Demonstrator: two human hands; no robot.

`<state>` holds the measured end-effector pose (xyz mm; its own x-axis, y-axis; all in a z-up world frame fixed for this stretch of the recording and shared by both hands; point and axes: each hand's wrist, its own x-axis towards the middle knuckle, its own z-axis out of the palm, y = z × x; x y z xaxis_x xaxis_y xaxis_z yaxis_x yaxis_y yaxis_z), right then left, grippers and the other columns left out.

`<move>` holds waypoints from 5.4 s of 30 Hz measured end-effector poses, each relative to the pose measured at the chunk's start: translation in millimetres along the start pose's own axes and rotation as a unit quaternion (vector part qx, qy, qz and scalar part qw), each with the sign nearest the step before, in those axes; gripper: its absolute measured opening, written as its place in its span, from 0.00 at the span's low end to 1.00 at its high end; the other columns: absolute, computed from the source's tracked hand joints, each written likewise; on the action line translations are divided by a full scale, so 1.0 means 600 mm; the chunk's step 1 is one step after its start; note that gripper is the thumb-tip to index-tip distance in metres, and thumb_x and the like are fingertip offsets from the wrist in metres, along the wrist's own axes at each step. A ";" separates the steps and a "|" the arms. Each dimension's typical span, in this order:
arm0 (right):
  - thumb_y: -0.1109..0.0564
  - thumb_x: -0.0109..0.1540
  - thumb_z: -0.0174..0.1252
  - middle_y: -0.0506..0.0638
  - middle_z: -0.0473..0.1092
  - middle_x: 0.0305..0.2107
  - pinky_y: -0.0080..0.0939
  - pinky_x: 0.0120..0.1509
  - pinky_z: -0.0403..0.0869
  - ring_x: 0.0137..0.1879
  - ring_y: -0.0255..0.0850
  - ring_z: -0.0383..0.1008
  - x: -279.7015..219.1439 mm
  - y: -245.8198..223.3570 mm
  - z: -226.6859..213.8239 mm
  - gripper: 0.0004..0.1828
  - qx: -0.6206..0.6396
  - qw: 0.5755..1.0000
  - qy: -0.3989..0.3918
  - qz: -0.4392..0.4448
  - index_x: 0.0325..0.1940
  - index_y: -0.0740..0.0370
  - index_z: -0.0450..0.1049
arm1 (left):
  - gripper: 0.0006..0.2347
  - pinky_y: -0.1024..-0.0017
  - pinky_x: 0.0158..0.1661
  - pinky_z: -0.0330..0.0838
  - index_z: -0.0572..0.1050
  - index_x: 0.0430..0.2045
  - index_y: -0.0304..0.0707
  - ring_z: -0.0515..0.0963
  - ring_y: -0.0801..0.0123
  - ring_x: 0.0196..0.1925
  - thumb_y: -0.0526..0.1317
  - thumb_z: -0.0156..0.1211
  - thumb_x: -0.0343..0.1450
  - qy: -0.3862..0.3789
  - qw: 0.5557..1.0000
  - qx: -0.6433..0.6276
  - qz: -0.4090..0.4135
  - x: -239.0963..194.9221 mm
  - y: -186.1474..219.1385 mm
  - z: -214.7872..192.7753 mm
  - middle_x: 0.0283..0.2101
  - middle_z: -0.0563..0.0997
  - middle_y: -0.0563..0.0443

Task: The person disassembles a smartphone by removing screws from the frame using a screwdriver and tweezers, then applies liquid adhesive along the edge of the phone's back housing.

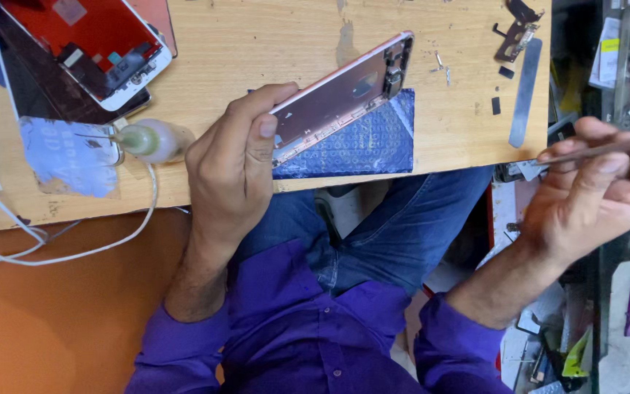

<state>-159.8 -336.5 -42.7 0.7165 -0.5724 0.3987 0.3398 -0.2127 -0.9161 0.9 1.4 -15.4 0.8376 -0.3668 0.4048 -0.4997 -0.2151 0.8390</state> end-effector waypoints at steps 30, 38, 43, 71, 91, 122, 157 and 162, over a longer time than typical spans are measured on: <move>0.73 0.62 0.69 0.62 0.76 0.42 0.39 0.53 0.84 0.49 0.46 0.82 -0.072 0.010 0.262 0.18 -0.131 0.973 -0.121 -0.143 0.47 0.67 0.66 | 0.07 0.74 0.47 0.80 0.74 0.54 0.32 0.87 0.66 0.49 0.36 0.51 0.88 -0.006 1.000 0.006 -0.004 -0.003 -0.003 0.000 0.48 0.84 0.43; 0.72 0.64 0.68 0.61 0.77 0.42 0.38 0.52 0.83 0.48 0.45 0.82 -0.069 0.002 0.263 0.17 -0.161 0.967 -0.134 -0.144 0.47 0.67 0.66 | 0.07 0.74 0.45 0.79 0.73 0.53 0.32 0.87 0.66 0.47 0.36 0.50 0.87 0.002 1.000 0.001 0.004 -0.002 -0.002 0.001 0.47 0.83 0.44; 0.71 0.63 0.70 0.60 0.77 0.41 0.39 0.52 0.83 0.49 0.47 0.83 -0.062 0.000 0.266 0.17 -0.172 0.958 -0.143 -0.177 0.46 0.66 0.67 | 0.07 0.75 0.45 0.79 0.74 0.54 0.31 0.87 0.67 0.47 0.36 0.50 0.88 -0.005 1.000 0.010 -0.001 -0.004 -0.005 0.002 0.47 0.84 0.44; 0.72 0.73 0.63 0.60 0.71 0.51 0.39 0.59 0.84 0.54 0.43 0.78 -0.003 0.032 0.162 0.15 -0.154 0.977 0.010 -0.148 0.56 0.68 0.64 | 0.09 0.74 0.44 0.77 0.74 0.52 0.28 0.85 0.67 0.45 0.36 0.48 0.88 -0.006 1.000 0.000 -0.006 0.001 0.005 0.000 0.46 0.83 0.43; 0.71 0.62 0.70 0.59 0.77 0.42 0.38 0.52 0.83 0.50 0.47 0.83 -0.080 -0.023 0.299 0.18 -0.127 0.956 -0.210 -0.159 0.48 0.64 0.67 | 0.07 0.73 0.44 0.81 0.74 0.54 0.34 0.88 0.66 0.46 0.38 0.51 0.88 -0.004 1.000 -0.004 0.011 -0.005 -0.008 -0.001 0.47 0.84 0.45; 0.74 0.60 0.73 0.58 0.77 0.40 0.42 0.51 0.83 0.48 0.47 0.83 -0.073 -0.045 0.308 0.19 -0.189 0.925 -0.227 -0.241 0.43 0.66 0.69 | 0.08 0.74 0.44 0.81 0.74 0.53 0.32 0.87 0.66 0.45 0.38 0.50 0.88 -0.002 1.000 -0.005 0.004 -0.004 -0.003 -0.002 0.46 0.84 0.45; 0.57 0.79 0.49 0.46 0.58 0.25 0.33 0.36 0.61 0.30 0.36 0.57 -0.030 -0.037 0.093 0.14 -0.325 0.945 0.024 0.019 0.66 0.69 0.65 | 0.08 0.78 0.43 0.76 0.76 0.52 0.30 0.84 0.73 0.41 0.38 0.55 0.87 0.005 1.000 0.012 -0.009 -0.008 -0.002 0.000 0.45 0.85 0.46; 0.61 0.77 0.59 0.50 0.70 0.38 0.38 0.45 0.71 0.40 0.40 0.72 0.016 -0.052 0.047 0.06 -0.451 0.889 -0.074 -0.026 0.55 0.67 0.71 | 0.11 0.74 0.48 0.78 0.75 0.50 0.27 0.85 0.69 0.47 0.31 0.70 0.77 0.002 1.000 0.027 0.013 -0.005 0.007 0.006 0.45 0.84 0.43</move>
<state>-146.1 -313.0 -8.9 0.8097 -0.4465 0.3810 -0.2045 -0.8230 -0.5299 -4.5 -1.3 -14.6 0.8249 -0.3695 0.4277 -0.5324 -0.2536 0.8077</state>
